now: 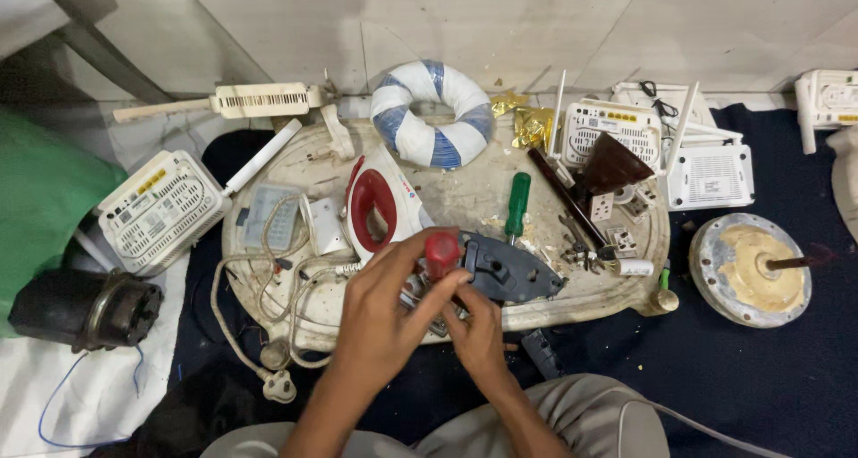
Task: The person disassembles a red and white electric iron, removes the base plate, and uses screwdrivers to adjust internal wiring and components. They then reassemble the iron by securing the base plate with screws.
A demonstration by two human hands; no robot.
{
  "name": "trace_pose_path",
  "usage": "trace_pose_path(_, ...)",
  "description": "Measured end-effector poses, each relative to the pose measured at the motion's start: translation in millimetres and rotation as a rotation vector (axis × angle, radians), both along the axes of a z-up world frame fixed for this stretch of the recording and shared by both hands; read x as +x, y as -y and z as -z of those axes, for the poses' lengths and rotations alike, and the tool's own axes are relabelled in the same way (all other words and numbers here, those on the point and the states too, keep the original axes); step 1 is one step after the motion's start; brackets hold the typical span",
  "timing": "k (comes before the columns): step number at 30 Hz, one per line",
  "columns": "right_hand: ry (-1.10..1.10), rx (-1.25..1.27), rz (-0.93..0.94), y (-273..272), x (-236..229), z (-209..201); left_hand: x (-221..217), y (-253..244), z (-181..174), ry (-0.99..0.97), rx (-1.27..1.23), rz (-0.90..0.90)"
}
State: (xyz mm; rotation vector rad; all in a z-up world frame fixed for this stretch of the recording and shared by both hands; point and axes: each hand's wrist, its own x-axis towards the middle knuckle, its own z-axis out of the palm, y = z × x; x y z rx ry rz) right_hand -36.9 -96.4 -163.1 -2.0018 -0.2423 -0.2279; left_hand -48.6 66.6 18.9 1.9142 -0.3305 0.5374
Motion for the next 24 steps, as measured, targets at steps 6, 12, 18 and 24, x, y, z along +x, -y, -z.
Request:
trace_pose_path(6, -0.024, 0.056, 0.029, -9.8, 0.7, -12.1, 0.4, -20.6, 1.5, -0.102, 0.032, 0.103)
trace_pose_path(12, 0.172, -0.009, -0.031, -10.5, 0.7, -38.4, 4.6, -20.1, 6.3, -0.152, -0.162, -0.08)
trace_pose_path(18, 0.032, 0.051, -0.091, 5.2, -6.9, -51.9, 5.9, -16.0, 21.3, -0.307, -0.373, 0.069)
trace_pose_path(24, -0.134, 0.235, 0.064, 17.3, -7.3, -29.7, -13.2, -0.4, 48.2, -0.259, 0.181, 0.176)
